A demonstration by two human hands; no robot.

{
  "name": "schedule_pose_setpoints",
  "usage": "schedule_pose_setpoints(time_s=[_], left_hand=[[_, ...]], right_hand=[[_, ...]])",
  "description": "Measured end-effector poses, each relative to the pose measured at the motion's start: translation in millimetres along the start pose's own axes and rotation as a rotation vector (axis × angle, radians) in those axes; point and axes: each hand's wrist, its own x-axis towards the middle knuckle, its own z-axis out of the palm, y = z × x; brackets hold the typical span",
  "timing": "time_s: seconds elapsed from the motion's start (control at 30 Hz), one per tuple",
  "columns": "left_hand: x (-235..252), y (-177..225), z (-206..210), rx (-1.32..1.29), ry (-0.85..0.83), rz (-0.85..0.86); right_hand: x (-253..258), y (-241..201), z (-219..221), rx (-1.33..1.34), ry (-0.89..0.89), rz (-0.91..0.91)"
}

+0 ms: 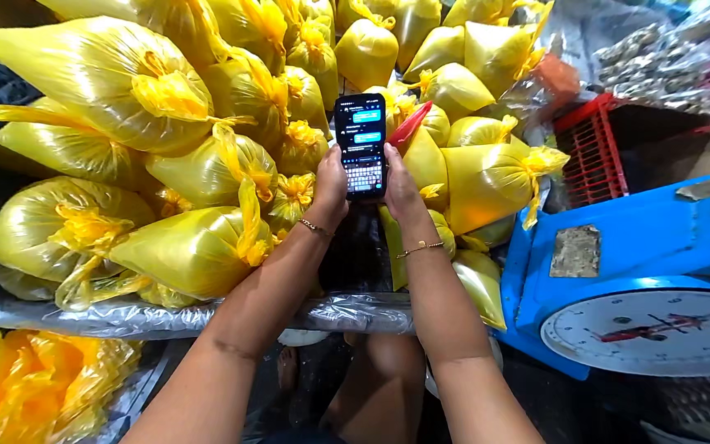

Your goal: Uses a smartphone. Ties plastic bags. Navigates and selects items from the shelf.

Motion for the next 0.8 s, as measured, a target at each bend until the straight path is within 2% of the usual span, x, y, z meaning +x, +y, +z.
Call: schedule_pose_setpoints(time_s=[0.47, 0.6, 0.8], left_hand=[[3, -1, -1, 0.007, 0.000, -0.008], [0, 0, 0, 0.014, 0.013, -0.009], [3, -3, -1, -0.010, -0.004, 0.005]], right_hand=[[-1, 0, 0, 0.005, 0.010, 0.030], [-16, 0, -2, -0.002, 0.010, 0.033], [-2, -2, 2, -0.033, 0.024, 0.044]])
